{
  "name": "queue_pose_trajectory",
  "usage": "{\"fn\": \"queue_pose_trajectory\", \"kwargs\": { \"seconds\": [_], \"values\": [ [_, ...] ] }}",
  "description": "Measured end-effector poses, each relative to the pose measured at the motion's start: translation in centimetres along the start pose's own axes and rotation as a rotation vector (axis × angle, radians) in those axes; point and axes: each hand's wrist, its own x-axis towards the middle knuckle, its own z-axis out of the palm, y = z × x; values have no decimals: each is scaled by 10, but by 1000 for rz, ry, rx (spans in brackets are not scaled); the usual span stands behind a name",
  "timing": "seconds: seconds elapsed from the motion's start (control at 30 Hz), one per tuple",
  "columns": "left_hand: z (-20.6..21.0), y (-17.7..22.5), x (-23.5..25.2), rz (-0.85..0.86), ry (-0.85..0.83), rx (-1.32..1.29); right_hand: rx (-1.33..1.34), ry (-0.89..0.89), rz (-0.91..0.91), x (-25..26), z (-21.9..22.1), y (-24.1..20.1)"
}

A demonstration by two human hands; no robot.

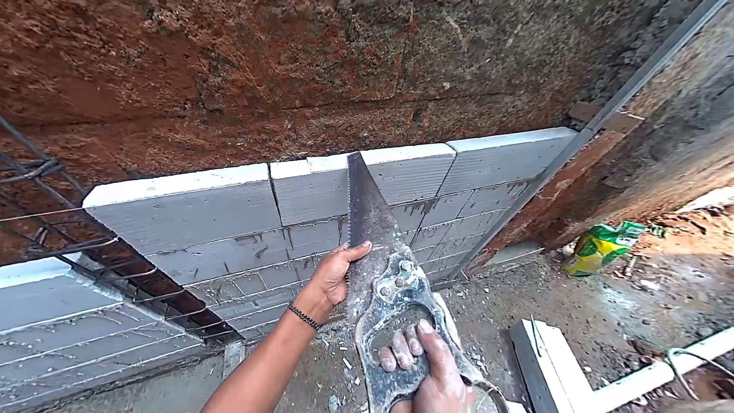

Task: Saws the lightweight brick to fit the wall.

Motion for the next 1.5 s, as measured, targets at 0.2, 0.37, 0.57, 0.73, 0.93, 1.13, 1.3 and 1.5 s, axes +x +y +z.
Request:
{"fn": "queue_pose_trajectory", "kwargs": {
  "seconds": [0.2, 0.37, 0.57, 0.73, 0.93, 1.13, 1.3, 1.5],
  "values": [
    [-13, 18, 15, 11, 85, 83, 36, 97, 40, 12, 20, 21],
    [-14, 24, 3, 35, 90, 79, 5, 111, 50, 5, 28, 17],
    [-19, 23, -5, 11, 80, 86, 3, 141, 64, -9, 25, 12],
    [-15, 32, -41, 34, -173, 395, 76, -170, -101, -42, -3, -1],
    [-56, 101, 15, 815, 155, 1429, -15, -352, -242, -38, -26, -39],
    [-105, 175, 126, 900, 455, 1926, 32, -260, -168, -24, -25, -35],
    [-112, 137, 100, 1106, 279, 2052, 132, -221, -70, -15, -11, -23],
    [-101, 85, 84, 666, 188, 1501, 160, -122, -28, 7, 11, -2]
  ]
}}
